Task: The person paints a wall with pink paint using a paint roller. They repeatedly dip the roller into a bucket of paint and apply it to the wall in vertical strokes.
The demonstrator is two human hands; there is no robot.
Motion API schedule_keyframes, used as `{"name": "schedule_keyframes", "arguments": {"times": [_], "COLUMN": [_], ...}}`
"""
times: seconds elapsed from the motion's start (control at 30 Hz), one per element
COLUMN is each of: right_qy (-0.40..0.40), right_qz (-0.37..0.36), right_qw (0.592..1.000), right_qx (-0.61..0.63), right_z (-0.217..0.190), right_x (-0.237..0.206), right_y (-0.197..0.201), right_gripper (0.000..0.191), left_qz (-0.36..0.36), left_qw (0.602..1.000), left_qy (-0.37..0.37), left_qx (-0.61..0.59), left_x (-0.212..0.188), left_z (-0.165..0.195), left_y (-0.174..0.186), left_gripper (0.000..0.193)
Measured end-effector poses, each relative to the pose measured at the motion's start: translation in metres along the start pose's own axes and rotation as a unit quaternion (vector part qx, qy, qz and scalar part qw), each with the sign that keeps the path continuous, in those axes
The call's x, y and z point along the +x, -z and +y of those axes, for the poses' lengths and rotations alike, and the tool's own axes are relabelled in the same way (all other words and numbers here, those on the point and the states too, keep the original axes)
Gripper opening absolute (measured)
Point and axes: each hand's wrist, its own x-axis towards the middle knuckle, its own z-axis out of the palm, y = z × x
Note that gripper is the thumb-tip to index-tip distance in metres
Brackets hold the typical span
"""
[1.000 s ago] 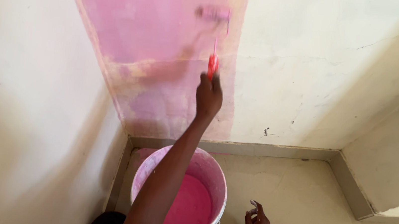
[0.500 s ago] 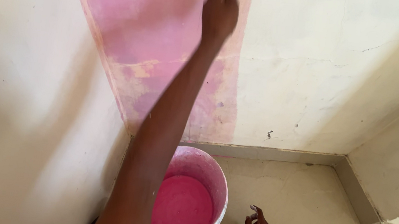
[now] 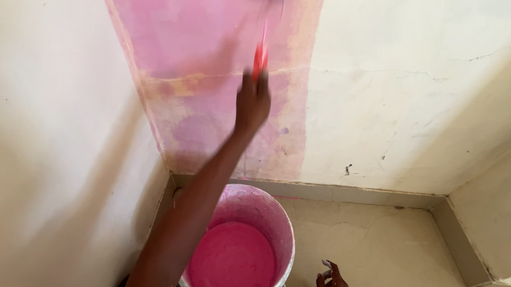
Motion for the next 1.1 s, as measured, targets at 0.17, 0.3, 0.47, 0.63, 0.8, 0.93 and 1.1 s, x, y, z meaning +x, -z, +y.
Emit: {"name": "schedule_keyframes", "arguments": {"times": [0.17,0.3,0.47,0.63,0.8,0.93,1.1], "right_qy": [-0.021,-0.006,0.015,0.200,0.385,0.442,0.452], "right_qz": [-0.013,-0.016,0.010,0.179,0.127,0.025,-0.007], "right_qw": [0.999,1.000,1.000,0.961,0.914,0.893,0.883], "right_qx": [-0.024,0.006,0.008,0.065,-0.001,-0.079,-0.129], "right_z": [0.003,0.008,-0.008,-0.074,-0.167,-0.211,-0.223], "right_x": [0.001,0.003,-0.008,-0.045,-0.066,-0.075,-0.078], "right_y": [-0.003,-0.006,-0.004,-0.002,-0.018,-0.026,-0.024], "right_gripper": [0.044,0.040,0.040,0.039,0.039,0.043,0.050], "left_qz": [-0.027,0.013,0.037,0.050,0.013,0.029,0.024], "left_qw": [0.990,0.996,0.999,0.996,0.996,0.996,0.998], "left_qy": [0.131,0.062,-0.022,-0.074,-0.050,-0.073,0.024], "left_qx": [0.055,0.060,0.018,-0.002,0.068,0.029,0.052], "left_x": [-0.089,-0.080,0.018,0.140,0.164,0.118,0.025], "left_z": [-0.065,-0.068,-0.008,0.073,0.095,0.054,-0.002], "left_y": [0.020,0.025,0.027,0.044,0.062,0.073,0.089], "left_gripper": [0.035,0.035,0.040,0.043,0.042,0.046,0.043]}}
